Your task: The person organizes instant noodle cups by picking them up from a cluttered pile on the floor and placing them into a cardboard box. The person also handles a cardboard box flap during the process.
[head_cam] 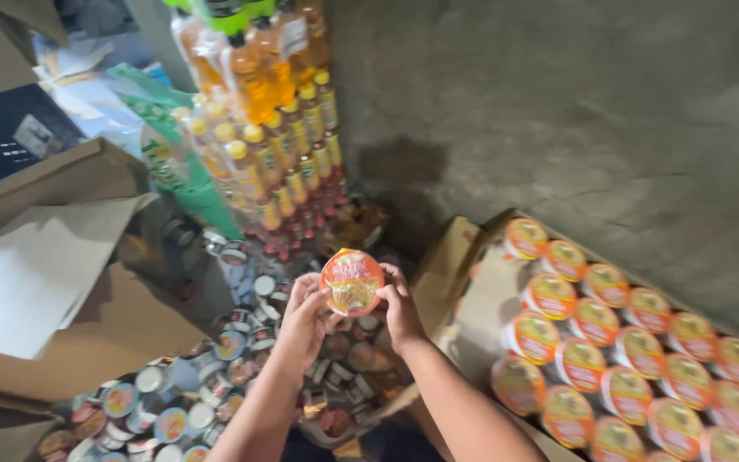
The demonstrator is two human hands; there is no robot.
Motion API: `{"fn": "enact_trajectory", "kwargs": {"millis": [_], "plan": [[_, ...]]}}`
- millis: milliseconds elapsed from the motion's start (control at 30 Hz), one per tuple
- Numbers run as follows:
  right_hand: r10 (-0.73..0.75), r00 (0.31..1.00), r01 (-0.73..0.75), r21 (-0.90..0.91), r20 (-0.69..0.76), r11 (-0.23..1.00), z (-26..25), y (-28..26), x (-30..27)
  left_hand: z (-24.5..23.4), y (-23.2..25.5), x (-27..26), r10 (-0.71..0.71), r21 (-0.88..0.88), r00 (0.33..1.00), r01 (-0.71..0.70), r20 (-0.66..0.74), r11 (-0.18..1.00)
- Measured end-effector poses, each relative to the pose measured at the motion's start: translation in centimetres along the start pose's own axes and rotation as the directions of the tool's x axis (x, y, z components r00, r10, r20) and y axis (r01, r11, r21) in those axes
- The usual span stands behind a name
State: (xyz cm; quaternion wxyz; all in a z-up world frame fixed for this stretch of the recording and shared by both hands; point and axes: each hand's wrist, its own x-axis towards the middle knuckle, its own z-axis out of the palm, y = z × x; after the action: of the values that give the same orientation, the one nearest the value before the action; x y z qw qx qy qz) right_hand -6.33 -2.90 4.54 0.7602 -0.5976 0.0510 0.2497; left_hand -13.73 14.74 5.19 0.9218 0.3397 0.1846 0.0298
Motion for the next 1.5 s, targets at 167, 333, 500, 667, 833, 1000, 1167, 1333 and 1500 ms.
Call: {"fn": "enact_trajectory", "kwargs": {"millis": [167, 333, 500, 667, 833, 1000, 1167, 1333, 1500], "plan": [[-0.109, 0.993, 0.108, -0.037, -0.047, 0.993, -6.5, -4.1, -3.1, 7.5, -1.9, -0.4, -0.038, 0.093, 0.994, 0.029, 0.103, 0.995], [-0.17, 0.983, 0.167, -0.049, -0.066, 0.985, -13.4, -6.9, -5.8, 13.4, -4.6, 0.3, -0.115, 0.213, 0.985, 0.087, 0.126, 0.973], [-0.167, 0.985, 0.158, -0.156, -0.046, 0.975, -21.2, -7.3, -7.9, 17.0, -8.1, 1.6, -0.27, 0.403, 0.948, 0.182, 0.172, 0.897], [0.009, 1.0, -0.009, -0.041, 0.011, 0.999, -23.6, -10.5, -10.7, 19.0, -12.1, 3.2, -0.43, 0.575, 0.886, 0.263, 0.175, 0.775], [0.207, 0.965, -0.205, -0.029, 0.163, 0.978, -25.0, -11.7, -11.8, 18.0, -17.9, 5.8, -0.472, 0.757, 0.871, 0.218, 0.134, 0.616], [0.128, 0.991, -0.13, 0.275, 0.023, 0.953, -29.8, -5.5, -8.3, 20.4, -19.8, 4.1, -0.335, 0.642, 0.942, 0.272, -0.024, 0.717], [0.164, 0.971, -0.09, 0.368, -0.174, 0.925, -28.7, -4.5, -6.5, 18.6, -25.2, 4.3, -0.367, 0.564, 0.929, 0.329, -0.049, 0.757], [0.141, 0.947, -0.059, 0.277, -0.288, 0.959, -27.5, -3.4, -4.9, 18.9, -26.8, 6.7, -0.321, 0.505, 0.945, 0.308, -0.064, 0.806], [0.201, 0.911, -0.22, -0.013, -0.361, 0.975, -29.8, -1.3, -2.4, 18.1, -25.7, 10.1, -0.36, 0.469, 0.915, 0.402, -0.18, 0.787]]}}
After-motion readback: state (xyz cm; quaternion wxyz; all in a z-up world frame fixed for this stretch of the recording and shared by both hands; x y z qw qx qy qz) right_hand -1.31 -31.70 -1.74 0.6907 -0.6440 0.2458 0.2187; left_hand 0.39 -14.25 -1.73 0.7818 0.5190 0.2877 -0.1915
